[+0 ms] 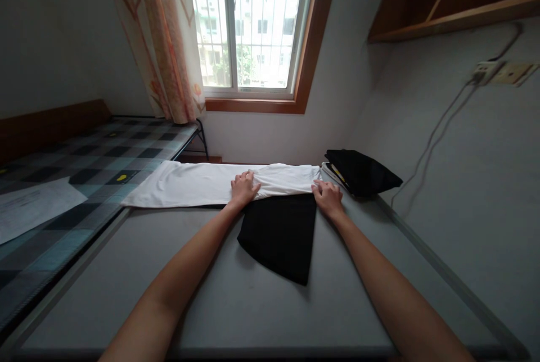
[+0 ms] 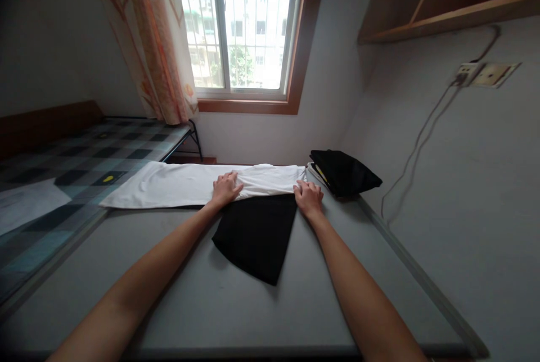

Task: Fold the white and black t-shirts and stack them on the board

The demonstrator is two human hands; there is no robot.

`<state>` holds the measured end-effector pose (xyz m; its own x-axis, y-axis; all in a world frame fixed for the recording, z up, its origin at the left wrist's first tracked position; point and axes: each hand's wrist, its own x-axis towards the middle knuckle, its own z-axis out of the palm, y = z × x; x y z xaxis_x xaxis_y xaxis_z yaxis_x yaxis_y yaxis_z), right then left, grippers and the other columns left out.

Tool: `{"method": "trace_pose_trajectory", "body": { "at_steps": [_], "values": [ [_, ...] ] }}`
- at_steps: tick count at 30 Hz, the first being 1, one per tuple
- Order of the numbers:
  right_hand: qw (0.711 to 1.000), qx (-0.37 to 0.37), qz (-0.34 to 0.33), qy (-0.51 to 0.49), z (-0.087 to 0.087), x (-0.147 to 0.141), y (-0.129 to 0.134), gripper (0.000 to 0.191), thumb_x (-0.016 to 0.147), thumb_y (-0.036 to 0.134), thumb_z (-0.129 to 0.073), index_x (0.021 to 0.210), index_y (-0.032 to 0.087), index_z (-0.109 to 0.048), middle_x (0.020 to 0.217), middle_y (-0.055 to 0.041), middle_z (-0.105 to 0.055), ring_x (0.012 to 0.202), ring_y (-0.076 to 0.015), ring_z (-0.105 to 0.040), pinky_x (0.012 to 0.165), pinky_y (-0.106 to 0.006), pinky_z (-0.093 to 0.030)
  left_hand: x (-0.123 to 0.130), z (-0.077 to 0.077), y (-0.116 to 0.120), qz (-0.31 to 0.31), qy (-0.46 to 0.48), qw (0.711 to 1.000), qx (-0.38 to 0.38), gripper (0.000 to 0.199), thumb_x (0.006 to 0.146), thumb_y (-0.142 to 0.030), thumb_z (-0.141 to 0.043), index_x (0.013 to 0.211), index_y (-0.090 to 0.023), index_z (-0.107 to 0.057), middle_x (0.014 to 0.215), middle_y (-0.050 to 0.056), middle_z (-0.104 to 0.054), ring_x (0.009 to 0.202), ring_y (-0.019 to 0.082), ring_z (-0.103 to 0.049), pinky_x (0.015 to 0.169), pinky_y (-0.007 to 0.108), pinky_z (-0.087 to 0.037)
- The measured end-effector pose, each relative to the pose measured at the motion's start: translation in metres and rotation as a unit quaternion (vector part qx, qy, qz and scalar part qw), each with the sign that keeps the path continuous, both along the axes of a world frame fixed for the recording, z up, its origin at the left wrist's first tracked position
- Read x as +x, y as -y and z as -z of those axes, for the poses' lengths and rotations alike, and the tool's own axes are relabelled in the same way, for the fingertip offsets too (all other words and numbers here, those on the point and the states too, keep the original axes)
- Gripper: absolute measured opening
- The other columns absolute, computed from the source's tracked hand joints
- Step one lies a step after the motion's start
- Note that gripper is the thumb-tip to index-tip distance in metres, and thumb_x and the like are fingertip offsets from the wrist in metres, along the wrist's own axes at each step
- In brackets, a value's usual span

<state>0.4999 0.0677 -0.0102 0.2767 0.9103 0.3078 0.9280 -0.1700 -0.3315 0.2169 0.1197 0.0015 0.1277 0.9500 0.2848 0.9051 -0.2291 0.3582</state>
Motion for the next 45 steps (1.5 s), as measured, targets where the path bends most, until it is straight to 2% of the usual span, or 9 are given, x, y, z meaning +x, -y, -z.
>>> {"method": "trace_pose_trajectory", "body": {
  "at_steps": [4, 8, 13, 17, 21, 28, 37, 40, 45],
  "values": [
    [0.999, 0.019, 0.017, -0.025, 0.002, 0.002, -0.002, 0.048, 0.09, 0.043, -0.045, 0.128, 0.021, -0.063, 0.116, -0.0133, -0.063, 0.111, -0.0332, -0.049, 0.096, -0.044, -0.038, -0.003, -0.016, 0.006, 0.077, 0.019, 0.997, 0.019, 0.036, 0.082, -0.043, -0.065, 0.113, -0.024, -0.065, 0.114, 0.009, -0.059, 0.106, 0.025, -0.056, 0.092, 0.035, -0.043],
    [0.996, 0.037, -0.014, -0.085, 0.006, 0.011, -0.005, 0.042, 0.087, 0.038, -0.045, 0.119, 0.023, -0.067, 0.11, -0.0099, -0.067, 0.108, -0.0296, -0.052, 0.097, -0.042, -0.039, -0.006, -0.029, 0.012, 0.199, 0.01, 0.975, -0.094, 0.02, 0.075, -0.041, -0.072, 0.084, -0.023, -0.069, 0.081, 0.004, -0.066, 0.081, 0.023, -0.063, 0.078, 0.031, -0.046],
    [0.981, 0.064, -0.113, -0.144, 0.005, 0.02, -0.009, 0.035, 0.083, 0.03, -0.045, 0.103, 0.017, -0.072, 0.106, -0.0112, -0.068, 0.102, -0.0246, -0.059, 0.094, -0.037, -0.043, -0.002, -0.03, 0.021, 0.152, -0.006, 0.982, -0.11, 0.029, 0.071, -0.029, -0.075, 0.099, -0.023, -0.068, 0.082, 0.004, -0.069, 0.087, 0.026, -0.065, 0.079, 0.03, -0.046],
    [0.975, 0.074, -0.126, -0.166, 0.001, 0.024, -0.01, 0.033, 0.083, 0.028, -0.046, 0.097, 0.015, -0.073, 0.103, -0.0123, -0.067, 0.095, -0.0235, -0.062, 0.09, -0.036, -0.047, -0.003, -0.033, 0.02, 0.189, 0.021, 0.973, -0.134, 0.042, 0.072, -0.016, -0.068, 0.113, -0.021, -0.063, 0.082, 0.003, -0.069, 0.081, 0.021, -0.065, 0.077, 0.028, -0.047],
    [0.976, 0.068, -0.131, -0.162, -0.005, 0.032, -0.009, 0.032, 0.083, 0.029, -0.048, 0.095, 0.015, -0.074, 0.099, -0.0123, -0.068, 0.093, -0.0235, -0.063, 0.089, -0.035, -0.047, -0.009, -0.039, 0.015, 0.227, 0.052, 0.953, -0.193, 0.038, 0.068, -0.014, -0.069, 0.106, -0.019, -0.064, 0.077, 0.0, -0.066, 0.068, 0.016, -0.062, 0.066, 0.024, -0.046],
    [0.976, -0.02, -0.163, -0.141, -0.013, 0.045, -0.004, 0.026, 0.079, 0.024, -0.054, 0.087, 0.016, -0.077, 0.095, -0.0104, -0.073, 0.088, -0.0219, -0.065, 0.082, -0.03, -0.047, -0.012, -0.037, 0.011, 0.243, 0.108, 0.911, -0.317, 0.035, 0.061, -0.017, -0.077, 0.094, -0.016, -0.063, 0.066, -0.004, -0.06, 0.052, 0.01, -0.055, 0.051, 0.02, -0.042],
    [0.966, -0.152, -0.184, -0.098, -0.03, 0.05, 0.007, 0.025, 0.073, 0.017, -0.055, 0.087, 0.014, -0.076, 0.077, -0.0059, -0.07, 0.069, -0.0166, -0.06, 0.065, -0.024, -0.043, -0.012, -0.039, 0.01, 0.275, 0.13, 0.853, -0.424, 0.045, 0.06, -0.025, -0.084, 0.097, -0.016, -0.061, 0.059, -0.004, -0.062, 0.05, 0.011, -0.059, 0.051, 0.022, -0.047],
    [0.98, -0.159, -0.12, -0.004, -0.033, 0.035, 0.01, 0.023, 0.074, 0.018, -0.056, 0.085, 0.016, -0.076, 0.085, -0.0085, -0.07, 0.079, -0.0204, -0.062, 0.069, -0.027, -0.043, -0.015, -0.037, 0.006, 0.219, 0.162, 0.869, -0.413, 0.052, 0.069, -0.033, -0.08, 0.112, -0.015, -0.056, 0.058, -0.002, -0.064, 0.05, 0.014, -0.062, 0.052, 0.023, -0.05],
    [0.988, -0.091, -0.084, 0.09, -0.035, -0.003, -0.007, 0.031, 0.084, 0.027, -0.052, 0.105, 0.022, -0.073, 0.117, -0.0125, -0.064, 0.107, -0.0275, -0.058, 0.09, -0.038, -0.041, -0.018, -0.026, -0.002, 0.115, 0.204, 0.946, -0.224, 0.052, 0.079, -0.038, -0.071, 0.122, -0.014, -0.054, 0.067, 0.0, -0.066, 0.046, 0.011, -0.059, 0.048, 0.02, -0.048]
  ]
}}
